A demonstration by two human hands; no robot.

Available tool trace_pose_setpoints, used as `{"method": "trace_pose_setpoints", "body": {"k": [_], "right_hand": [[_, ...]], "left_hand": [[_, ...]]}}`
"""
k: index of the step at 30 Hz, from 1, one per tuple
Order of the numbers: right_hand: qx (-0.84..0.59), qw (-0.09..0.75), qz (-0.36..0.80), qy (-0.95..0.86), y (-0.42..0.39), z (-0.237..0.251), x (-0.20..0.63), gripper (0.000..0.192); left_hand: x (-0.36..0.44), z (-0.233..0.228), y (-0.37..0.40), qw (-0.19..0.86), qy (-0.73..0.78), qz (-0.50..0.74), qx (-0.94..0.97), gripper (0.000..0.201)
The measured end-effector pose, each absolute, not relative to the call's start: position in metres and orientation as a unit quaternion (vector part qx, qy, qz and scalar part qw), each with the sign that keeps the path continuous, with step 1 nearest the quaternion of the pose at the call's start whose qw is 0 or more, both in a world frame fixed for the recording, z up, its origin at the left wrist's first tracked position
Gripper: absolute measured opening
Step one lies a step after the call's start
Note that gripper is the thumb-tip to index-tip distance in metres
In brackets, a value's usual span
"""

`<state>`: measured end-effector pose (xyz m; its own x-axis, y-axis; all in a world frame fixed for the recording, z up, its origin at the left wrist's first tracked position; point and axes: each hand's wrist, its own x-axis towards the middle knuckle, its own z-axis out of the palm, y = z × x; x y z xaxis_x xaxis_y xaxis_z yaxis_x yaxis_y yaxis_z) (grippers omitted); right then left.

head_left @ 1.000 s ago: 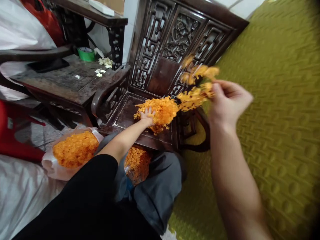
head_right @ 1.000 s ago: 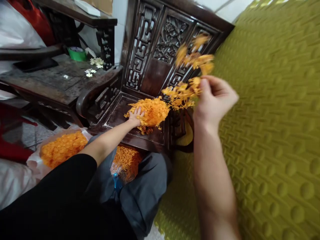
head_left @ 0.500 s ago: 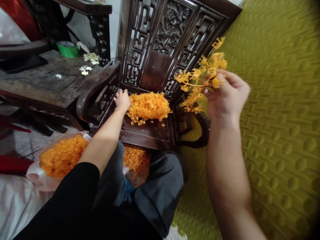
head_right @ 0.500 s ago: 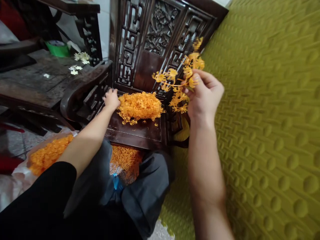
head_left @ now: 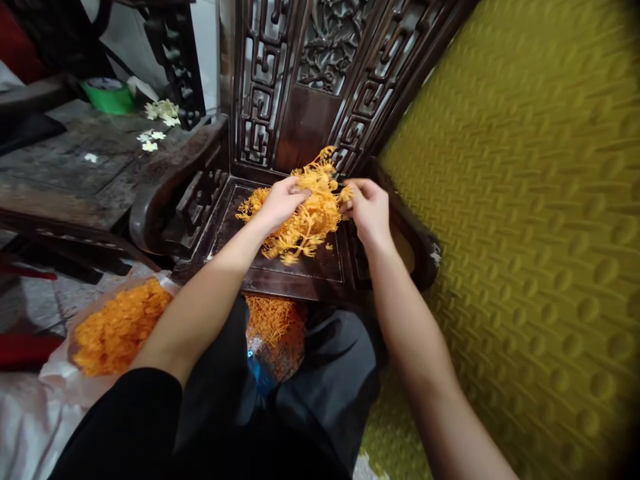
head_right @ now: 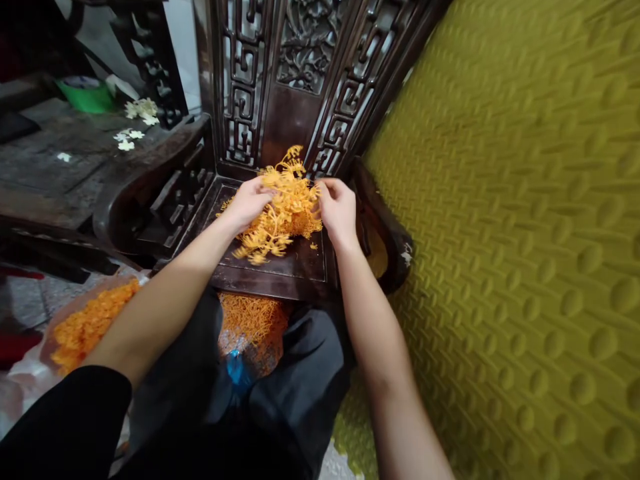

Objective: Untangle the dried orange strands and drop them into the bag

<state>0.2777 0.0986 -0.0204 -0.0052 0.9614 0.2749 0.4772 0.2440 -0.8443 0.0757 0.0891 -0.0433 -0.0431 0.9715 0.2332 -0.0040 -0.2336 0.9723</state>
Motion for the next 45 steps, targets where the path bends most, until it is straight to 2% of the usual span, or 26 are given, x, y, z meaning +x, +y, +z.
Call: {"method": "trace_pose_setpoints", "body": {"k": [1, 2, 3, 4, 6, 9, 11, 14, 21, 25, 28, 30, 35, 37, 40, 42, 45], "right_hand": [[-0.608, 0.386, 0.217, -0.659, 0.102, -0.040, 0.288, 0.037], [-0.662, 0.288, 0.176, -0.669, 0.103, -0.060, 0.299, 0.033], [-0.703, 0.181, 0.155, -0.671, 0.103, -0.081, 0.308, 0.030], [-0.718, 0.134, 0.164, -0.664, 0.103, -0.100, 0.316, 0.027], [-0.730, 0.089, 0.181, -0.653, 0.100, -0.135, 0.326, 0.044], [-0.742, 0.075, 0.192, -0.639, 0.103, -0.173, 0.325, 0.066], [-0.747, 0.082, 0.188, -0.632, 0.111, -0.188, 0.317, 0.069], [-0.760, 0.098, 0.175, -0.618, 0.128, -0.202, 0.304, 0.063], [-0.786, 0.155, 0.217, -0.558, 0.149, -0.212, 0.299, 0.030], [-0.777, 0.233, 0.274, -0.517, 0.134, -0.202, 0.313, 0.025], [-0.747, 0.329, 0.311, -0.488, 0.113, -0.180, 0.319, 0.018], [-0.705, 0.396, 0.342, -0.479, 0.097, -0.157, 0.318, 0.016], [-0.515, 0.516, 0.456, -0.510, 0.065, -0.080, 0.289, 0.030], [-0.436, 0.526, 0.486, -0.545, 0.057, -0.053, 0.274, 0.034], [-0.416, 0.502, 0.443, -0.615, 0.049, -0.029, 0.253, 0.036], [-0.436, 0.489, 0.384, -0.650, 0.046, -0.021, 0.244, 0.038], [-0.471, 0.481, 0.322, -0.665, 0.045, -0.016, 0.235, 0.043]], "left_hand": [[0.072, -0.045, 0.093, 0.427, 0.477, 0.569, 0.516, 0.020], [0.068, -0.046, 0.097, 0.424, 0.504, 0.567, 0.494, 0.017], [0.064, -0.047, 0.101, 0.421, 0.524, 0.566, 0.478, 0.016], [0.059, -0.048, 0.104, 0.413, 0.538, 0.568, 0.466, 0.015], [0.053, -0.049, 0.108, 0.401, 0.552, 0.571, 0.458, 0.014], [0.051, -0.050, 0.110, 0.396, 0.552, 0.577, 0.453, 0.014], [0.052, -0.049, 0.110, 0.403, 0.548, 0.576, 0.454, 0.014], [0.053, -0.048, 0.110, 0.414, 0.544, 0.564, 0.464, 0.014], [0.046, -0.047, 0.109, 0.405, 0.552, 0.554, 0.474, 0.016], [0.048, -0.043, 0.101, 0.436, 0.555, 0.530, 0.470, 0.033], [0.055, -0.042, 0.095, 0.466, 0.542, 0.505, 0.484, 0.048], [0.062, -0.043, 0.092, 0.477, 0.534, 0.491, 0.496, 0.050], [0.082, -0.044, 0.086, 0.515, 0.505, 0.468, 0.511, 0.014], [0.088, -0.040, 0.080, 0.560, 0.465, 0.468, 0.501, 0.011], [0.090, -0.034, 0.069, 0.620, 0.383, 0.468, 0.499, 0.031], [0.087, -0.034, 0.064, 0.607, 0.366, 0.476, 0.521, 0.037], [0.078, -0.037, 0.063, 0.571, 0.378, 0.509, 0.522, 0.036]]}}
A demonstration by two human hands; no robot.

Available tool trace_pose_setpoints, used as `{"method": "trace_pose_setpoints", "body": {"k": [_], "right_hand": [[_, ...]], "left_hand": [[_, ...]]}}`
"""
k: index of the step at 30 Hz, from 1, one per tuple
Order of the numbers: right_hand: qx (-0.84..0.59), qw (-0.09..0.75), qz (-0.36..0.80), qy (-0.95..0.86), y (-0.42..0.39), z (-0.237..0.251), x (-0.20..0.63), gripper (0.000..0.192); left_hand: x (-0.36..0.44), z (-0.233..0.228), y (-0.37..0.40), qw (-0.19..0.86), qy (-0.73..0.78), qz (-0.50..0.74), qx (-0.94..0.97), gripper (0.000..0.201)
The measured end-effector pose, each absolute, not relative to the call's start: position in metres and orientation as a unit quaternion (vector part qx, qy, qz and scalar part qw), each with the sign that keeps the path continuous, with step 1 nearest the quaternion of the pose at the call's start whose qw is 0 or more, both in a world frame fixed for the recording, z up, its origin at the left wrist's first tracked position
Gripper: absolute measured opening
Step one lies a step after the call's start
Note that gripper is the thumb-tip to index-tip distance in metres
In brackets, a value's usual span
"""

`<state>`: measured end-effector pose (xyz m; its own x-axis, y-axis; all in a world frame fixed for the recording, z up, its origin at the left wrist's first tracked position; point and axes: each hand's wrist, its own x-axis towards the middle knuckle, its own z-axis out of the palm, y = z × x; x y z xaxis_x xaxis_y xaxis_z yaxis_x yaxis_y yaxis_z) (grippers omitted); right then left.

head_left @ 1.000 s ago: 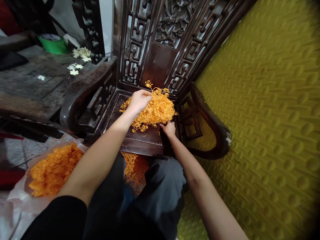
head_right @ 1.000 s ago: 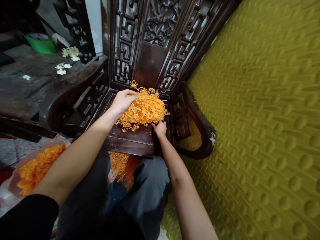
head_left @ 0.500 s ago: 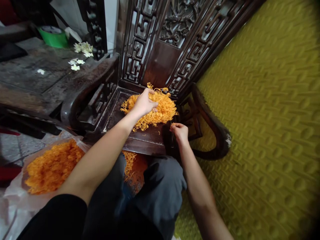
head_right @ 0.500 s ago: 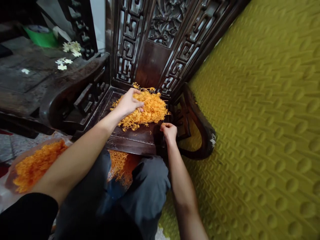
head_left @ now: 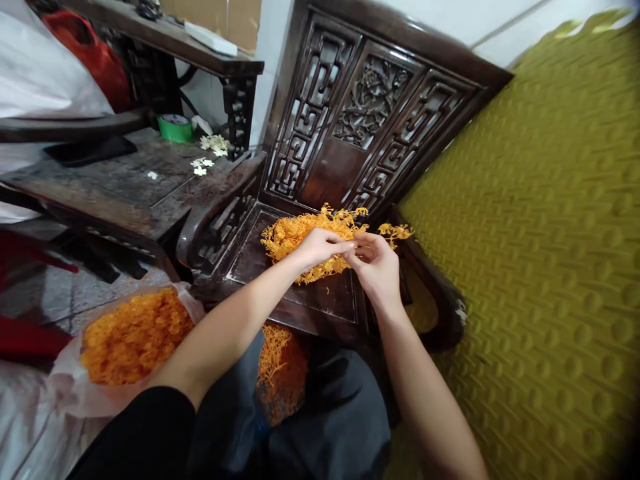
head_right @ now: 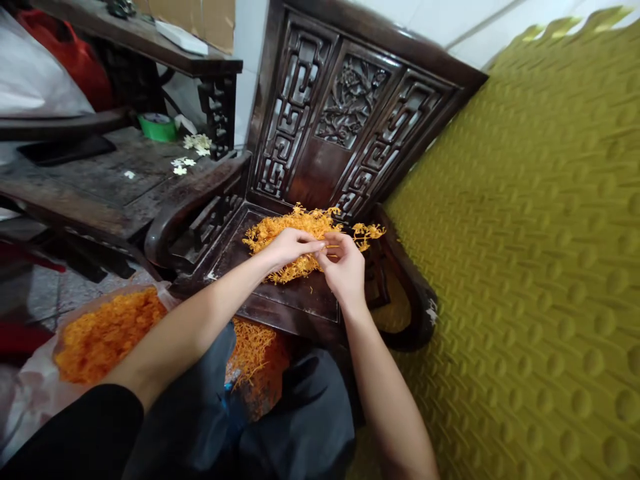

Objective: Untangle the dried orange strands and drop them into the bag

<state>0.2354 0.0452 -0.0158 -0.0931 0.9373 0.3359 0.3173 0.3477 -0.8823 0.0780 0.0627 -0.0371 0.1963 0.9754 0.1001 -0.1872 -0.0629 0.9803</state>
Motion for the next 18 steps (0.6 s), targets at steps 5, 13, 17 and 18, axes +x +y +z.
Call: {"method": "trace_pose_setpoints", "body": {"k": [5, 13, 17, 18], "right_hand": [[-0.487, 0.502, 0.328, -0.635, 0.048, -0.012, 0.231, 0.043], [-0.493, 0.499, 0.498, -0.510, 0.055, -0.017, 0.227, 0.042], [-0.462, 0.433, 0.634, -0.444, 0.065, -0.023, 0.227, 0.057], [-0.440, 0.440, 0.646, -0.442, 0.068, -0.024, 0.227, 0.059]], "left_hand": [[0.063, -0.037, 0.063, 0.608, 0.354, 0.526, 0.478, 0.031], [0.054, -0.033, 0.058, 0.580, 0.378, 0.535, 0.484, 0.016], [0.056, -0.034, 0.055, 0.538, 0.378, 0.463, 0.594, 0.015], [0.057, -0.032, 0.053, 0.522, 0.382, 0.435, 0.627, 0.015]]}}
